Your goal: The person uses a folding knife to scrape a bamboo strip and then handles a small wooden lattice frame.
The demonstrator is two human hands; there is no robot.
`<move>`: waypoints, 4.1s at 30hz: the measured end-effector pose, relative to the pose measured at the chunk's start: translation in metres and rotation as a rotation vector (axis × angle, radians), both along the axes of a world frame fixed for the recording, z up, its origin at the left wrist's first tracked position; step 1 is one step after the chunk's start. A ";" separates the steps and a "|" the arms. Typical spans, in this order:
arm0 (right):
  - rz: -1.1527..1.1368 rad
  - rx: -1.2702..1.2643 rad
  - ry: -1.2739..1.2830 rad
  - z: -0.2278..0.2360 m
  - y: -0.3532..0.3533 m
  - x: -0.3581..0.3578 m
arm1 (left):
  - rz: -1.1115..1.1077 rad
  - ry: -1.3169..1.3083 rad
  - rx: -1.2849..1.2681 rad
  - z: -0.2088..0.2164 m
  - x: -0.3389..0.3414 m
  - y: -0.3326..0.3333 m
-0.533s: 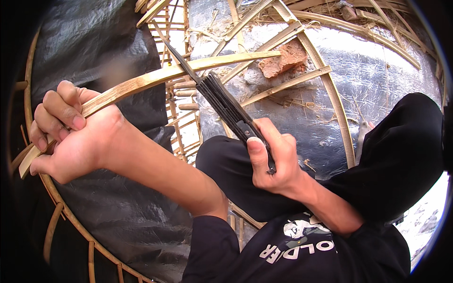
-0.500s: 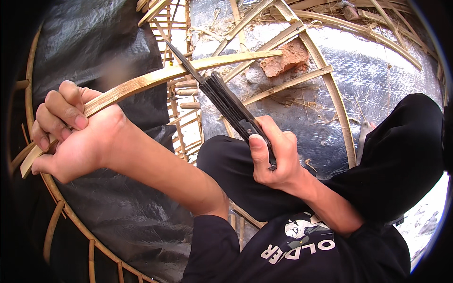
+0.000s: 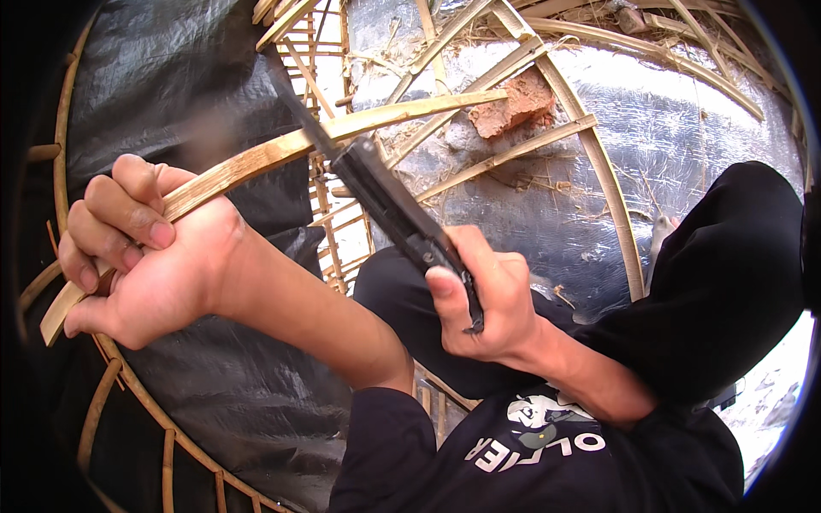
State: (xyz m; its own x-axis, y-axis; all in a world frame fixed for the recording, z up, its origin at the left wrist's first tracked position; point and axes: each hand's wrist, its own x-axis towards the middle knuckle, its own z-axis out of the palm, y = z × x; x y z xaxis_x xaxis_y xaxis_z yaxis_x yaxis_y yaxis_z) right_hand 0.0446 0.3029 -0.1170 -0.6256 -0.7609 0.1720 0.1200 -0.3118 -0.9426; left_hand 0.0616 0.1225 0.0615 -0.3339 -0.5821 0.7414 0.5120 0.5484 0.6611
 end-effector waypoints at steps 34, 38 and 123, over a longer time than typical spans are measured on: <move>-0.020 0.292 -0.127 -0.034 -0.004 -0.007 | -0.117 0.002 0.010 0.002 0.000 -0.004; 0.004 0.231 -0.226 -0.022 -0.002 -0.005 | -0.031 -0.014 0.035 0.003 0.015 -0.016; 0.219 0.216 -0.213 -0.014 0.015 -0.025 | 0.153 0.073 0.077 -0.006 0.001 -0.011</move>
State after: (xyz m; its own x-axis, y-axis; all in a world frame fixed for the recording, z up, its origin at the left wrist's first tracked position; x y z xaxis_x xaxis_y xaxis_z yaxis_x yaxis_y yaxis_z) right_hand 0.0197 0.3174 -0.1312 -0.4485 -0.8852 -0.1237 0.3625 -0.0536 -0.9304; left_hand 0.0626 0.1119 0.0553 -0.1836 -0.6783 0.7114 0.4746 0.5726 0.6685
